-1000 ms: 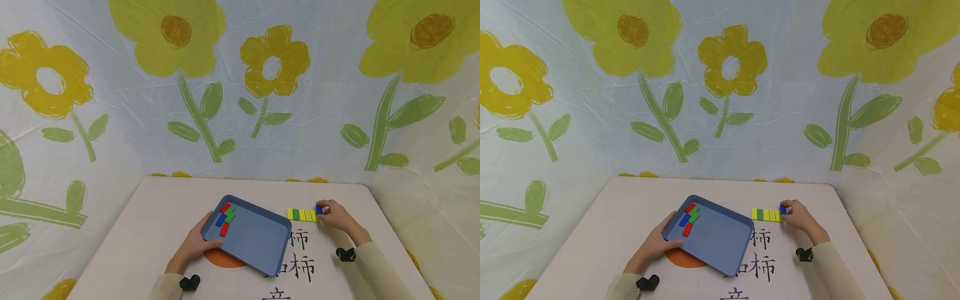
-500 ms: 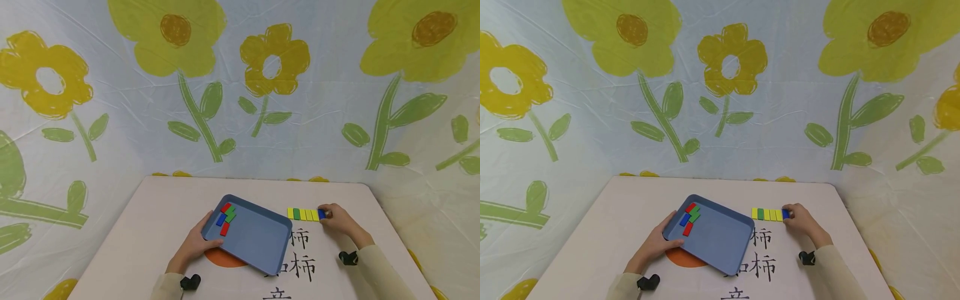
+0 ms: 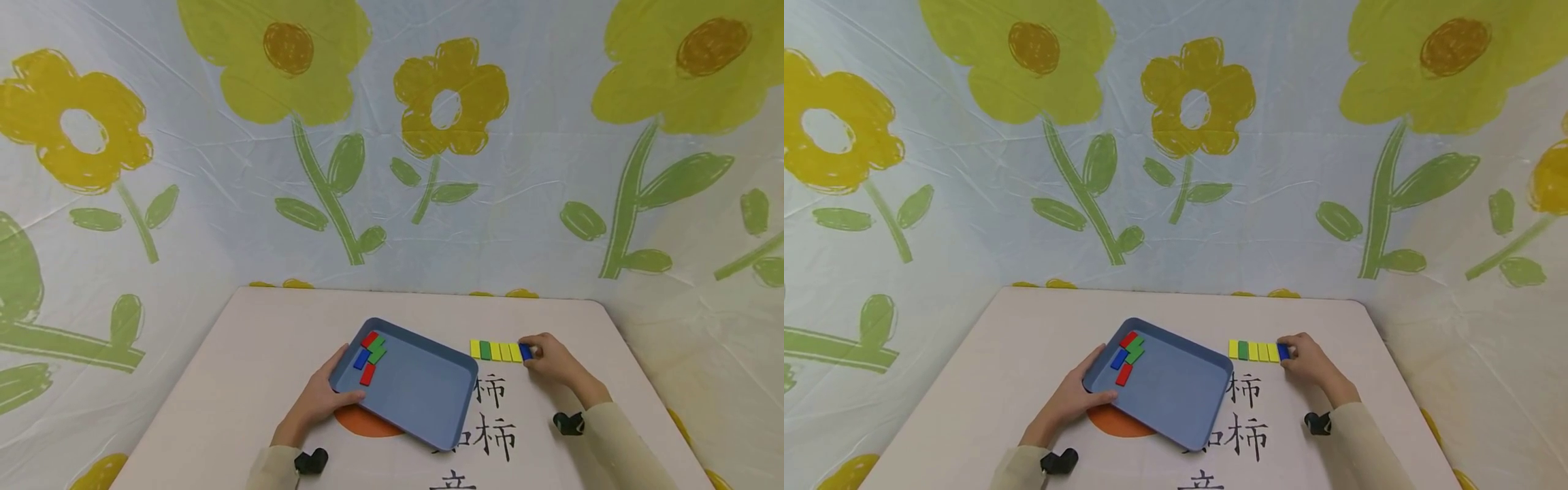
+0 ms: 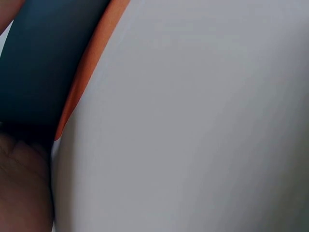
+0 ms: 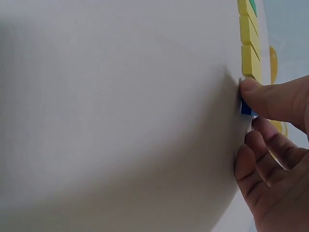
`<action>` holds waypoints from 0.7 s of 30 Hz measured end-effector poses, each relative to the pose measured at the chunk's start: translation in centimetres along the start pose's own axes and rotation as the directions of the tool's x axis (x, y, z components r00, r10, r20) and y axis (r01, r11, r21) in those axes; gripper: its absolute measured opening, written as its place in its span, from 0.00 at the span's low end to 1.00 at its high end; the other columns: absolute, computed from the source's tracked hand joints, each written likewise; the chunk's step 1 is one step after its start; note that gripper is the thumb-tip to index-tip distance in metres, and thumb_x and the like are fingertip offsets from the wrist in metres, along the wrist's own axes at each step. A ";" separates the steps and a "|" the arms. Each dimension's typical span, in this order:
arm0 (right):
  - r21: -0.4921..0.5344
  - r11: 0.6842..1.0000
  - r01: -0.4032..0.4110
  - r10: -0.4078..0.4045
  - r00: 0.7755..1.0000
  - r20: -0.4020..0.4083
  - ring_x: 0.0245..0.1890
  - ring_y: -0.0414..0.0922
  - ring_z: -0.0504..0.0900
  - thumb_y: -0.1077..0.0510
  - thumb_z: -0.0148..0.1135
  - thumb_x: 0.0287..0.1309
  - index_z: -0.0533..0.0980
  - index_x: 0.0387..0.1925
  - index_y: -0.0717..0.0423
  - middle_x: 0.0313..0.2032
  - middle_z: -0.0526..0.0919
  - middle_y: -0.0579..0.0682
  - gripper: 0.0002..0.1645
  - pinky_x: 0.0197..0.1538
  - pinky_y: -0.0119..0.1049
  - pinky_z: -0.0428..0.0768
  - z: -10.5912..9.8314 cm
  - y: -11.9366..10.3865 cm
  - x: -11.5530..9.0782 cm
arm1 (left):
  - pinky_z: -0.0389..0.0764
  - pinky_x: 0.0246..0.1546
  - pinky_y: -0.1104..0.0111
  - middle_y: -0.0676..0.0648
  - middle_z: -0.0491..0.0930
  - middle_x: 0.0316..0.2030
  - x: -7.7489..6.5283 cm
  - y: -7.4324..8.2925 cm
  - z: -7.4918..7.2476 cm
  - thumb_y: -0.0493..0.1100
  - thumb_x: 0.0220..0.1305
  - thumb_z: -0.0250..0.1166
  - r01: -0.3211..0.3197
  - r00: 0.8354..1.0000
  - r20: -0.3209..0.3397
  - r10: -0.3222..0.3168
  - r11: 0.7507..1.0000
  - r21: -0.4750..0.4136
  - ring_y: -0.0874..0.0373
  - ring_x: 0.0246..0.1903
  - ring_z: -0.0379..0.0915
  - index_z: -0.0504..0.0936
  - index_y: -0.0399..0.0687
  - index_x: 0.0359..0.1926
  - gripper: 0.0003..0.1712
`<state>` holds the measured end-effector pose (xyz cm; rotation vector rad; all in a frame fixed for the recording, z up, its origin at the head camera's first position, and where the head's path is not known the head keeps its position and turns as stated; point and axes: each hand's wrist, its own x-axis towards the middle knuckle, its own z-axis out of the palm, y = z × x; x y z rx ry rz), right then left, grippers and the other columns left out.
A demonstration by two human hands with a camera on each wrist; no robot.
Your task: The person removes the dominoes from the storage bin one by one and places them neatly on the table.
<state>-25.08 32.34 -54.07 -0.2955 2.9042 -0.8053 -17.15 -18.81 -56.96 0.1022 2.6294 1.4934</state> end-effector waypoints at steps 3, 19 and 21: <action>-0.002 1.000 -0.008 0.008 1.000 -0.003 0.40 0.53 0.74 0.66 0.73 0.54 0.78 0.59 0.67 0.50 0.77 0.68 0.30 0.40 0.44 0.77 0.1 0.1 0.1 | 0.60 0.73 0.37 0.46 0.59 0.79 0.0 0.0 0.0 0.60 0.50 0.81 -0.002 1.000 0.004 0.002 1.000 -0.006 0.41 0.77 0.57 0.55 0.62 0.82 0.63; 0.084 0.996 -0.037 0.037 0.999 0.000 0.52 0.67 0.79 0.62 0.72 0.53 0.61 0.73 0.68 0.60 0.71 0.76 0.48 0.51 0.60 0.82 -1.5 -0.5 -0.6 | 0.60 0.73 0.37 0.46 0.58 0.79 -0.1 0.2 0.1 0.60 0.51 0.81 -0.013 1.000 0.011 0.013 1.000 -0.022 0.40 0.77 0.56 0.55 0.63 0.82 0.63; 0.114 0.993 -0.018 0.019 1.000 -0.010 0.54 0.70 0.79 0.63 0.70 0.55 0.60 0.74 0.69 0.61 0.71 0.78 0.48 0.52 0.61 0.82 -1.6 -1.1 -0.3 | 0.60 0.73 0.36 0.46 0.58 0.79 -0.2 0.1 0.1 0.59 0.51 0.81 -0.014 1.000 0.010 0.015 1.000 -0.020 0.40 0.77 0.56 0.54 0.62 0.82 0.63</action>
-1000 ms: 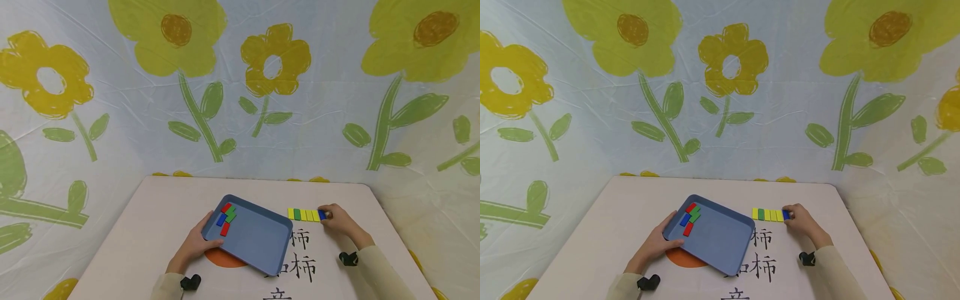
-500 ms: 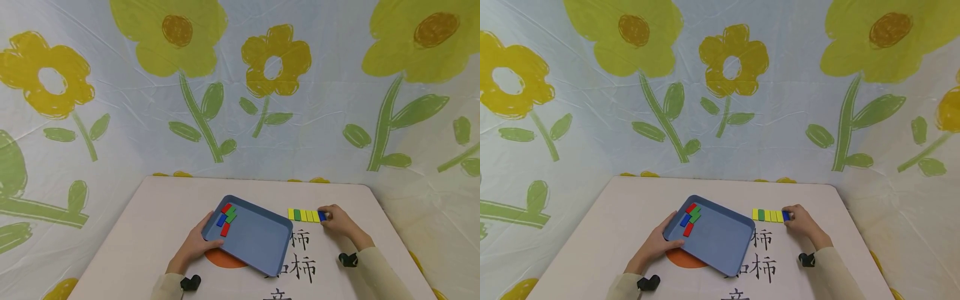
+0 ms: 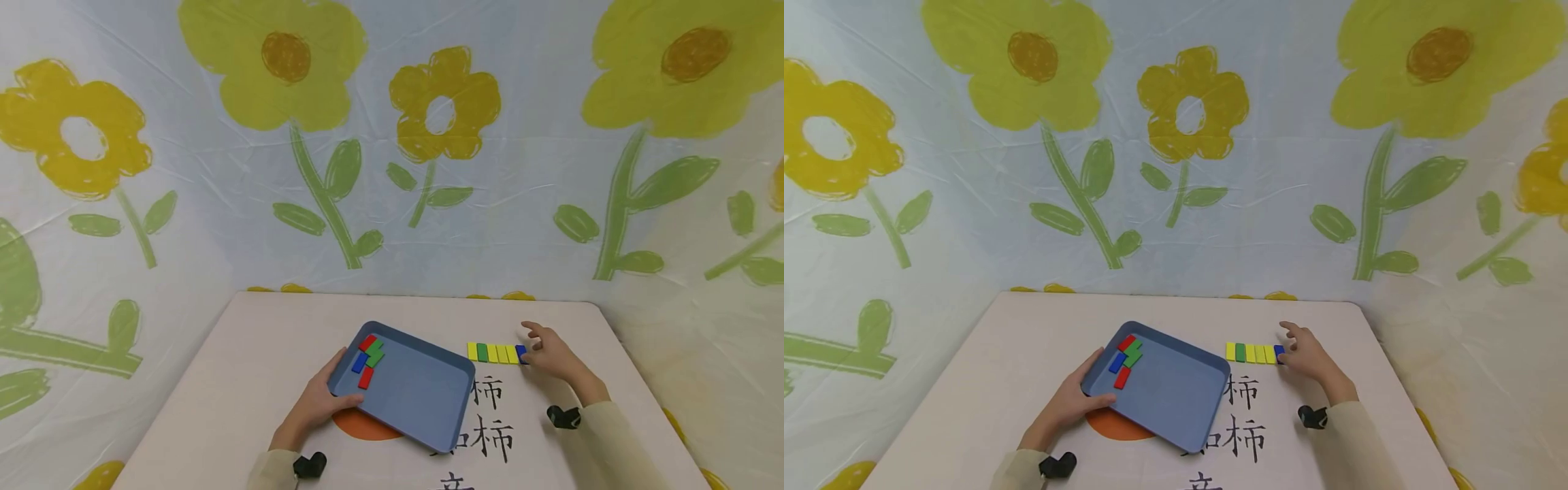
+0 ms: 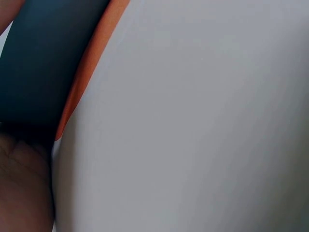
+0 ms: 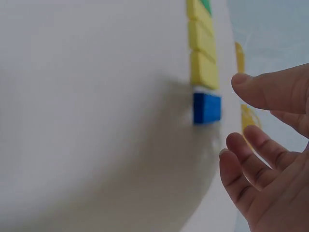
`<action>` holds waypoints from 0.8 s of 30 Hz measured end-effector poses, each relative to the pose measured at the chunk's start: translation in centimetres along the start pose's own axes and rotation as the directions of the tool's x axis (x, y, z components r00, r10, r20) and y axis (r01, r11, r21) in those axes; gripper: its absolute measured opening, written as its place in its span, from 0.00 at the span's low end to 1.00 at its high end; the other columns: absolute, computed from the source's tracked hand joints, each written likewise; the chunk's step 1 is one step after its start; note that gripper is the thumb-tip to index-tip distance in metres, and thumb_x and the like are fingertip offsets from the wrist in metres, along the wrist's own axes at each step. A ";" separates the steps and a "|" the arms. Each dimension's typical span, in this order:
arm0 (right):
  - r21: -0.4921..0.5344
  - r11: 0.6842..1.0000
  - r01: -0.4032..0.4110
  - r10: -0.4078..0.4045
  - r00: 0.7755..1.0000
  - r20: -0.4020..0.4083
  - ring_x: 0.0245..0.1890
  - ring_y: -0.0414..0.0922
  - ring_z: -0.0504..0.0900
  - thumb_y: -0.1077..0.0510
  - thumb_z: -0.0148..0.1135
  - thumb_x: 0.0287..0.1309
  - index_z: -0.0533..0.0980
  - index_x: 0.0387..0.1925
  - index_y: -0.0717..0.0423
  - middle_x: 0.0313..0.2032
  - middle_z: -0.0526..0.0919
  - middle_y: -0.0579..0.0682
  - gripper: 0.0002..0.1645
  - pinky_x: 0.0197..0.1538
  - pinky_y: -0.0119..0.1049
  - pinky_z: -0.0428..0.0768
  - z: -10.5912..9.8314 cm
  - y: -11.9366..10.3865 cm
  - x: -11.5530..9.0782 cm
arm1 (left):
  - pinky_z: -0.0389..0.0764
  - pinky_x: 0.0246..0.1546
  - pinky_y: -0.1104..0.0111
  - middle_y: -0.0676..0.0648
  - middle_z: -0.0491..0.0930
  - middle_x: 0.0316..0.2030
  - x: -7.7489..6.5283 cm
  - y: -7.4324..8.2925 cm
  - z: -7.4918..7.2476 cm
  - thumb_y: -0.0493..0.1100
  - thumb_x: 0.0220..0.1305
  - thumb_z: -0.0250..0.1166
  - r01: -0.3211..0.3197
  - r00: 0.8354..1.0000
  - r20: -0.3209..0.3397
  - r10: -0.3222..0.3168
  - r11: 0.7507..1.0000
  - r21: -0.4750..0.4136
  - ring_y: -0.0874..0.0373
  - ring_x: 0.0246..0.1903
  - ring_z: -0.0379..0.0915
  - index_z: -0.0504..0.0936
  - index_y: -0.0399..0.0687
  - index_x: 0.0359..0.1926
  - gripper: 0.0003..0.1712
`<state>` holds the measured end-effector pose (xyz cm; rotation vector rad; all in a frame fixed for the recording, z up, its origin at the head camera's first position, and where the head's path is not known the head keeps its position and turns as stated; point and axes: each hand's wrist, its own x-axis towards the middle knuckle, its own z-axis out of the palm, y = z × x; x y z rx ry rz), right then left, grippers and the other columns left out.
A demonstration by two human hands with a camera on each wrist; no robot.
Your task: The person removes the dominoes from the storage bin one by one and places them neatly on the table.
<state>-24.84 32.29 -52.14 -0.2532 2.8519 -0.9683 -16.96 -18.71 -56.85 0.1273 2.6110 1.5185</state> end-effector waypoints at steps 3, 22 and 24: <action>0.029 0.999 0.034 -0.034 0.999 0.003 0.55 0.72 0.78 0.61 0.69 0.58 0.58 0.74 0.70 0.61 0.70 0.79 0.47 0.52 0.61 0.83 0.4 -1.1 0.6 | 0.60 0.73 0.36 0.45 0.58 0.79 -0.1 -0.2 0.0 0.58 0.51 0.81 0.001 1.000 0.001 -0.001 1.000 -0.004 0.40 0.77 0.56 0.54 0.62 0.82 0.63; 0.114 0.959 0.261 -0.273 0.957 0.098 0.59 0.62 0.78 0.50 0.72 0.62 0.63 0.76 0.55 0.65 0.71 0.66 0.45 0.54 0.57 0.82 6.6 -13.6 4.0 | 0.60 0.73 0.37 0.46 0.58 0.79 0.0 0.0 -0.1 0.59 0.50 0.81 0.004 1.000 0.005 -0.004 1.000 -0.003 0.41 0.77 0.57 0.55 0.63 0.82 0.63; 0.120 0.951 0.286 -0.300 0.946 0.124 0.59 0.61 0.78 0.52 0.72 0.62 0.64 0.76 0.55 0.65 0.71 0.65 0.45 0.54 0.56 0.82 7.6 -15.0 4.1 | 0.61 0.73 0.37 0.46 0.58 0.79 0.1 0.0 0.0 0.59 0.50 0.81 0.001 1.000 0.002 -0.001 1.000 0.002 0.41 0.76 0.57 0.55 0.63 0.82 0.63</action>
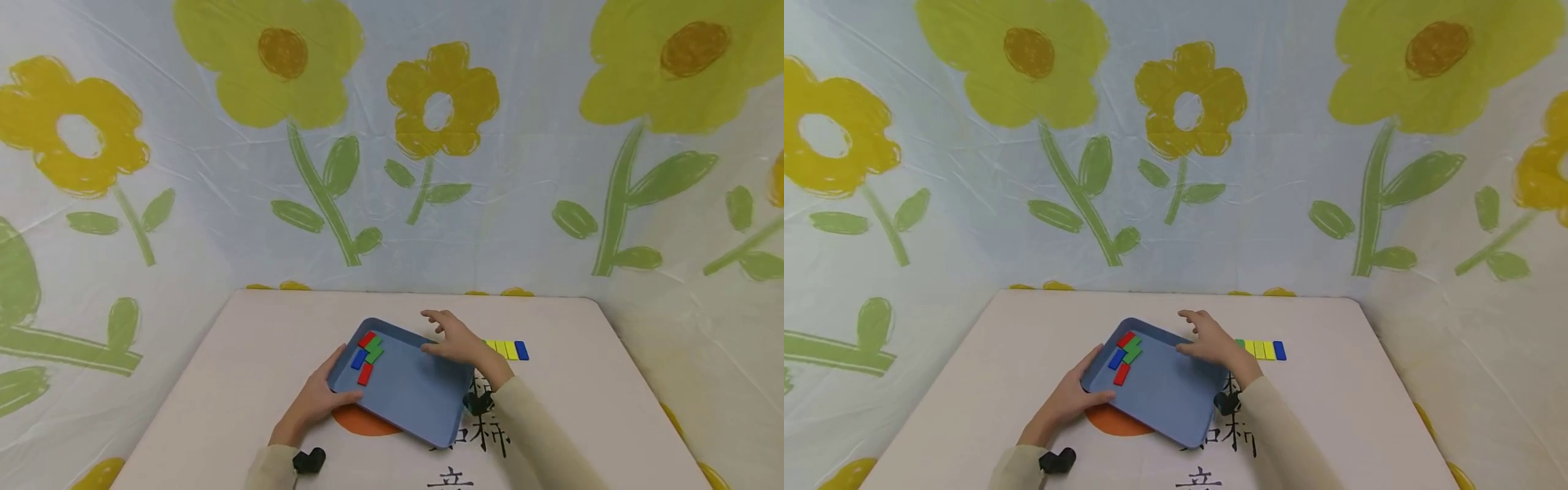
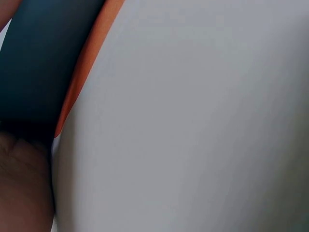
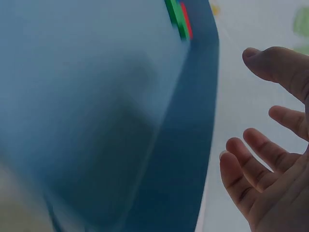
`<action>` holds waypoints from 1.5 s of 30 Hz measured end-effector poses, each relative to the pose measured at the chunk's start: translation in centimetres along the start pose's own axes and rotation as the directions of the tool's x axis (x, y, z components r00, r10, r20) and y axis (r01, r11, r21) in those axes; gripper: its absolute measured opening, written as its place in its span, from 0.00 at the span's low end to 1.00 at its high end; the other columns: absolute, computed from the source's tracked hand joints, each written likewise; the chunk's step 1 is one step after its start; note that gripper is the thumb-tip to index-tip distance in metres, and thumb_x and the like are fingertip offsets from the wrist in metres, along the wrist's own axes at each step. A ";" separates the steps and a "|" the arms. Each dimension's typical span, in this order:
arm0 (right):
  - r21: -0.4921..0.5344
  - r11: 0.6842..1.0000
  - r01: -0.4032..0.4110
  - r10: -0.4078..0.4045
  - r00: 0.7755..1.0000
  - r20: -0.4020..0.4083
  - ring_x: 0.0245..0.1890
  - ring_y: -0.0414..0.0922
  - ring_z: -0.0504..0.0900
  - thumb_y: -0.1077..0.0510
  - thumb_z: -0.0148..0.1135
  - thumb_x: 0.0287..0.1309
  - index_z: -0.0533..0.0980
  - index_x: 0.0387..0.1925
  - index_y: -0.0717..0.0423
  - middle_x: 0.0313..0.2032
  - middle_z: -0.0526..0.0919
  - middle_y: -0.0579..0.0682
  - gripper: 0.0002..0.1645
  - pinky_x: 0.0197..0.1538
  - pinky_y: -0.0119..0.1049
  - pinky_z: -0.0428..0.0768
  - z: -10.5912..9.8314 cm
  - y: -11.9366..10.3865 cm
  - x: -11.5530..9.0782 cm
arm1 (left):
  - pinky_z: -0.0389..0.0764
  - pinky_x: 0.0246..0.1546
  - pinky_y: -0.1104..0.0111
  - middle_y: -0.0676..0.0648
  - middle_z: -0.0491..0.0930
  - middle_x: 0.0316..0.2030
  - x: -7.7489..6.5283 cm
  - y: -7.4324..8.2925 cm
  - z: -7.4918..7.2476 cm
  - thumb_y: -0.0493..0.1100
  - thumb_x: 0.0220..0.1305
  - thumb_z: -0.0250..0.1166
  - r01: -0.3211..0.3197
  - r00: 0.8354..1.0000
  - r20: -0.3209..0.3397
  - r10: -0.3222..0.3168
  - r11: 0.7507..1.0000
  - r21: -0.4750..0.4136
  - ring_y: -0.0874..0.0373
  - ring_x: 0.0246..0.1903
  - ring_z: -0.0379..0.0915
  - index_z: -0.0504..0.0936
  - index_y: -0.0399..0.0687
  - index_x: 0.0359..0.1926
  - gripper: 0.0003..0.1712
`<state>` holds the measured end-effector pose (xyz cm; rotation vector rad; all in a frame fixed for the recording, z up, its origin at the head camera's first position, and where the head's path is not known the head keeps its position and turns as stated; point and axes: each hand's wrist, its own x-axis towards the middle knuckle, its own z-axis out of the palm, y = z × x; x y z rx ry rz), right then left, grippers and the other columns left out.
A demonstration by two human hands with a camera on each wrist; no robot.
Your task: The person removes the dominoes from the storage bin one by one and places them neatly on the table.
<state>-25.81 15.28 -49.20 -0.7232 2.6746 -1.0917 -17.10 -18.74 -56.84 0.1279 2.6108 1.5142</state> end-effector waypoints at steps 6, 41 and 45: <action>0.014 0.998 0.056 -0.056 0.997 0.045 0.57 0.61 0.80 0.53 0.74 0.59 0.66 0.74 0.57 0.62 0.73 0.64 0.44 0.56 0.56 0.83 2.9 -2.5 1.6 | 0.61 0.73 0.36 0.46 0.58 0.79 0.3 0.1 0.1 0.62 0.50 0.80 0.017 1.000 0.010 -0.017 1.000 -0.004 0.41 0.75 0.58 0.54 0.65 0.82 0.63; -0.023 0.994 0.110 -0.104 0.977 0.185 0.49 0.45 0.83 0.52 0.71 0.61 0.81 0.60 0.57 0.50 0.87 0.51 0.26 0.57 0.44 0.84 8.2 -3.9 4.1 | 0.62 0.72 0.37 0.46 0.60 0.79 0.0 0.1 0.0 0.60 0.53 0.80 0.002 1.000 0.005 -0.002 1.000 -0.013 0.42 0.75 0.60 0.56 0.65 0.81 0.60; -0.036 0.996 0.083 -0.075 0.981 0.177 0.49 0.44 0.82 0.53 0.71 0.62 0.81 0.60 0.56 0.50 0.87 0.50 0.26 0.59 0.45 0.83 7.7 -3.6 4.0 | 0.62 0.72 0.38 0.46 0.60 0.79 -0.1 -0.1 -0.1 0.60 0.52 0.80 0.001 1.000 0.002 -0.001 1.000 -0.010 0.42 0.75 0.60 0.55 0.66 0.81 0.61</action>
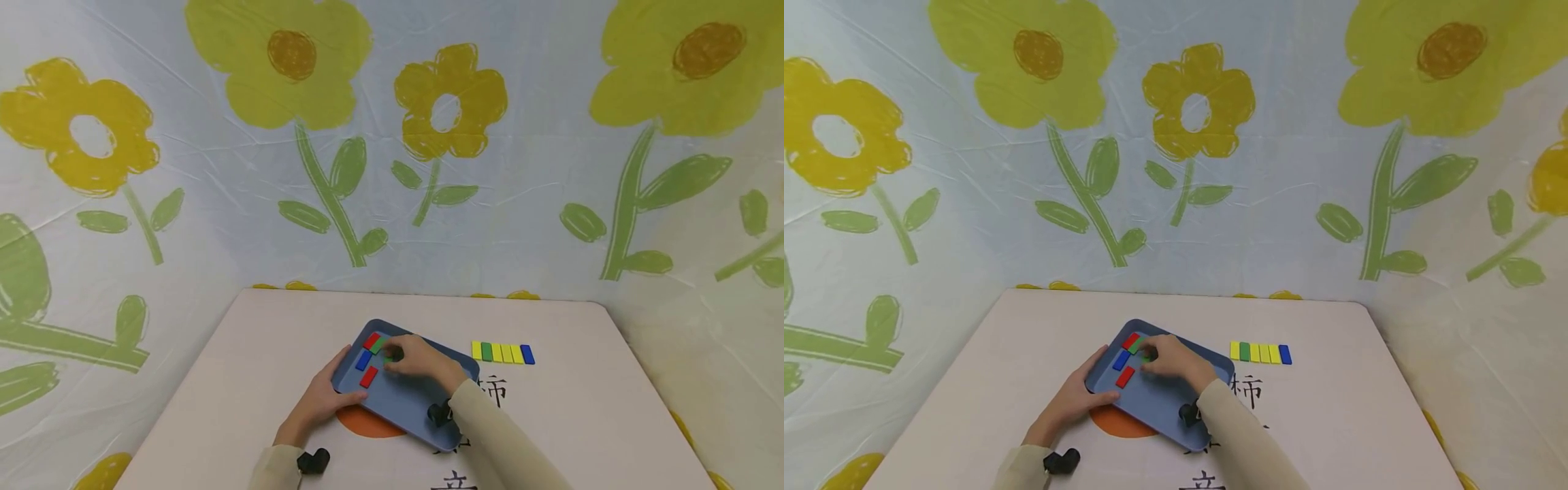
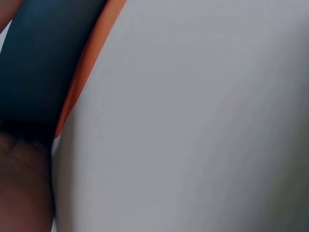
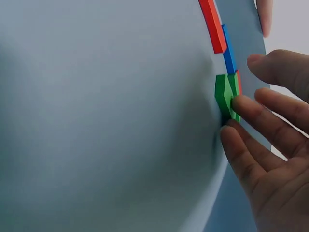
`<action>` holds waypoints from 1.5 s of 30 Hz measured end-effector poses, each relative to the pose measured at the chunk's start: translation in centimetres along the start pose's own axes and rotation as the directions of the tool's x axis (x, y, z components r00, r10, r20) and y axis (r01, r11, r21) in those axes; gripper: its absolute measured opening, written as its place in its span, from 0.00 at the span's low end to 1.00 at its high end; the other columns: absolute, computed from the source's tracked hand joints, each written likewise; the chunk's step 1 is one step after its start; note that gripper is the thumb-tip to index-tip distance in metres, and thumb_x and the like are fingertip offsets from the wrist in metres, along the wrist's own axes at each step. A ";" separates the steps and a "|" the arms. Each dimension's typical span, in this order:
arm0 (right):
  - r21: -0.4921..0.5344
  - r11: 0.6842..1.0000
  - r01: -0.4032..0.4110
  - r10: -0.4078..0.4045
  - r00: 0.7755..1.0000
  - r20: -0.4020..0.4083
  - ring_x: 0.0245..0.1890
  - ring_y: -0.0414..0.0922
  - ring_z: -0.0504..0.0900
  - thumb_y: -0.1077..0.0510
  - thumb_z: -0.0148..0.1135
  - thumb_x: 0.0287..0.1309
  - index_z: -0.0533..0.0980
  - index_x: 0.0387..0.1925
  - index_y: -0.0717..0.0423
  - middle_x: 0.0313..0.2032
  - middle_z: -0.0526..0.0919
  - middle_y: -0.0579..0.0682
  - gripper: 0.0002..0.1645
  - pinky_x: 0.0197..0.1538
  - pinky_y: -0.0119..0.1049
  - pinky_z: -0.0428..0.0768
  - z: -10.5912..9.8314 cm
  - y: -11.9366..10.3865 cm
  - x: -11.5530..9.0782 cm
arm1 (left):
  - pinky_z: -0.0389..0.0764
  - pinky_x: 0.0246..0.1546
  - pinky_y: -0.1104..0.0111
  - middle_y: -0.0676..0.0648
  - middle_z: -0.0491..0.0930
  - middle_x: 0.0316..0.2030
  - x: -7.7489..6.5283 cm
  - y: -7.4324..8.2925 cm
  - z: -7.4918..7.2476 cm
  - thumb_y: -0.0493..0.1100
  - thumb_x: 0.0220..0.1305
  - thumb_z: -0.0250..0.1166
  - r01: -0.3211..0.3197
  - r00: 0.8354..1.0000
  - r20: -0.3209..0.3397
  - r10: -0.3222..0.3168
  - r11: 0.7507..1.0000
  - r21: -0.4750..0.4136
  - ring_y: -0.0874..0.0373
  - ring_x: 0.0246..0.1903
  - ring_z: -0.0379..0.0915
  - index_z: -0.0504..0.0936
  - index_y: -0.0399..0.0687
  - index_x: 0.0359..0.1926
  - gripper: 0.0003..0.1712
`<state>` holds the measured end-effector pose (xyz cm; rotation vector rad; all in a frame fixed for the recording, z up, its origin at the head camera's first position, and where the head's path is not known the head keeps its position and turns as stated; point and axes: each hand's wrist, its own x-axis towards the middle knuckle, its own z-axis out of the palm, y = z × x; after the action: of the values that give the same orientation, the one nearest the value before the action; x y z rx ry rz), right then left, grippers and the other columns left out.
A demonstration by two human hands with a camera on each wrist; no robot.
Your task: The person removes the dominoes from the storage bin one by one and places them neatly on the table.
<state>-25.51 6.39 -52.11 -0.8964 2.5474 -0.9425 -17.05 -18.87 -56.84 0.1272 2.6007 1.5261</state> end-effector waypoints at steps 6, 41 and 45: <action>-0.046 0.999 0.015 -0.016 0.999 -0.027 0.46 0.44 0.78 0.54 0.72 0.61 0.79 0.62 0.58 0.51 0.83 0.54 0.29 0.55 0.45 0.83 0.1 0.8 -0.1 | 0.62 0.72 0.37 0.46 0.60 0.79 0.0 -0.1 0.1 0.60 0.52 0.80 0.006 1.000 0.010 -0.006 1.000 -0.005 0.42 0.75 0.59 0.55 0.66 0.81 0.61; -0.122 0.992 -0.013 0.003 0.996 -0.087 0.41 0.43 0.74 0.57 0.71 0.60 0.80 0.59 0.61 0.53 0.78 0.56 0.26 0.43 0.39 0.78 -4.1 1.4 -3.0 | 0.59 0.74 0.37 0.47 0.58 0.79 -0.1 0.1 0.1 0.59 0.51 0.80 0.008 1.000 0.007 -0.008 1.000 -0.016 0.42 0.76 0.57 0.55 0.66 0.81 0.62; -0.109 0.994 -0.023 0.011 0.994 -0.108 0.40 0.45 0.76 0.57 0.69 0.62 0.79 0.61 0.61 0.54 0.77 0.58 0.27 0.42 0.40 0.79 -5.8 1.9 -3.7 | 0.60 0.73 0.37 0.46 0.59 0.79 0.0 0.1 -0.1 0.59 0.51 0.81 0.004 1.000 -0.005 -0.004 1.000 -0.005 0.41 0.76 0.58 0.56 0.65 0.81 0.61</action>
<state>-26.15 12.73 -48.83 -0.8746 2.7167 -0.8748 -17.02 -18.91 -56.68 0.1172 2.5989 1.5337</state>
